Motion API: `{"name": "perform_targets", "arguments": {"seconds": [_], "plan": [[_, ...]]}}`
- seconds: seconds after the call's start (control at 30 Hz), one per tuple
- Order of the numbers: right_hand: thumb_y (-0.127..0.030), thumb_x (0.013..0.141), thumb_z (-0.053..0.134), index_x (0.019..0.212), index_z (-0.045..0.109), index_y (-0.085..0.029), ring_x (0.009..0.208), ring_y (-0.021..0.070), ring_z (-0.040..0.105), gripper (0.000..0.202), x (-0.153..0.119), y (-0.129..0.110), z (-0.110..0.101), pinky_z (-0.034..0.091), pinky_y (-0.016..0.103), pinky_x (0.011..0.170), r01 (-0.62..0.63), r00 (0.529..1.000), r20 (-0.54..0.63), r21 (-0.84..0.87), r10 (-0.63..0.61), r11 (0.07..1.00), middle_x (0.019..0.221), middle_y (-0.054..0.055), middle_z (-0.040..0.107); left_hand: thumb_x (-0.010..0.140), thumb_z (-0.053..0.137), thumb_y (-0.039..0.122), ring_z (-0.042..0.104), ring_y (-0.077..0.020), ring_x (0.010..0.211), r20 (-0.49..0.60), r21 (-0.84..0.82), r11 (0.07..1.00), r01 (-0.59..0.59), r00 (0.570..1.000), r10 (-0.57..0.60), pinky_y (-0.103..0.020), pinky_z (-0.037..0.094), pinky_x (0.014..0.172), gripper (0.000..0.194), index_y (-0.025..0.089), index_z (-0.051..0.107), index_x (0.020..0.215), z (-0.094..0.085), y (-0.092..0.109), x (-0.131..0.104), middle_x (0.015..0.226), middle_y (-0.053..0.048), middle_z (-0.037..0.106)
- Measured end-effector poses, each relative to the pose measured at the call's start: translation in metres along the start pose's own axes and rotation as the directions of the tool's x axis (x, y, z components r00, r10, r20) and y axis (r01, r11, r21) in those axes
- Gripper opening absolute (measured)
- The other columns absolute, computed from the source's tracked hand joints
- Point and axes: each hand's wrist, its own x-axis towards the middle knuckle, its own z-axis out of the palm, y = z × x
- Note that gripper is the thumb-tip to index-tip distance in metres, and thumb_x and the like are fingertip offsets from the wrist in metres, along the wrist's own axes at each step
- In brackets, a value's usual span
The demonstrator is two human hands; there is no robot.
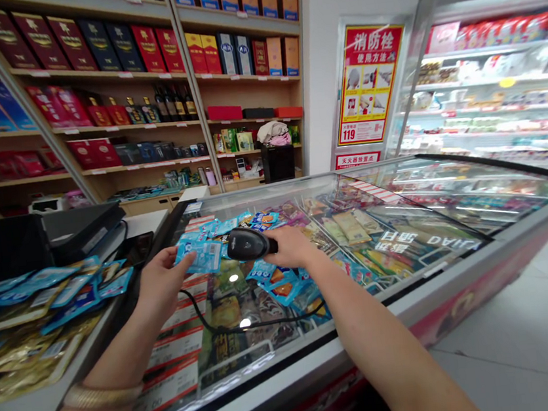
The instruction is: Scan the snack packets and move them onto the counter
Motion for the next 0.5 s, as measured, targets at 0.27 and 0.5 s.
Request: {"name": "perform_targets", "arguments": {"seconds": [0.27,0.5], "plan": [[-0.025,0.07,0.066,0.089,0.071,-0.021,0.075,0.021,0.066,0.02,0.0001,-0.0021,-0.0012,0.043,0.026,0.067,-0.004,1.0,0.009,-0.03,0.005,1.0,0.081,0.004,0.073,0.05,0.077,0.041,0.059,-0.0148,0.067,-0.014,0.033,0.999,-0.006,1.0,0.007,-0.029,0.049,0.067,0.044,0.016,0.063,0.083,-0.001,-0.0035,0.0015,0.078,-0.001,0.067],[-0.025,0.071,0.066,0.09,0.071,-0.021,0.073,0.0203,0.066,0.021,0.0002,-0.003,-0.0006,0.043,0.025,0.066,-0.008,1.0,0.002,-0.062,0.008,0.998,0.081,0.004,0.073,0.049,0.077,0.045,0.059,-0.0159,0.066,-0.011,0.061,0.998,-0.007,1.0,0.007,-0.029,0.05,0.063,0.047,0.016,0.063,0.083,-0.0012,-0.0013,0.0002,0.076,-0.002,0.067]]}}
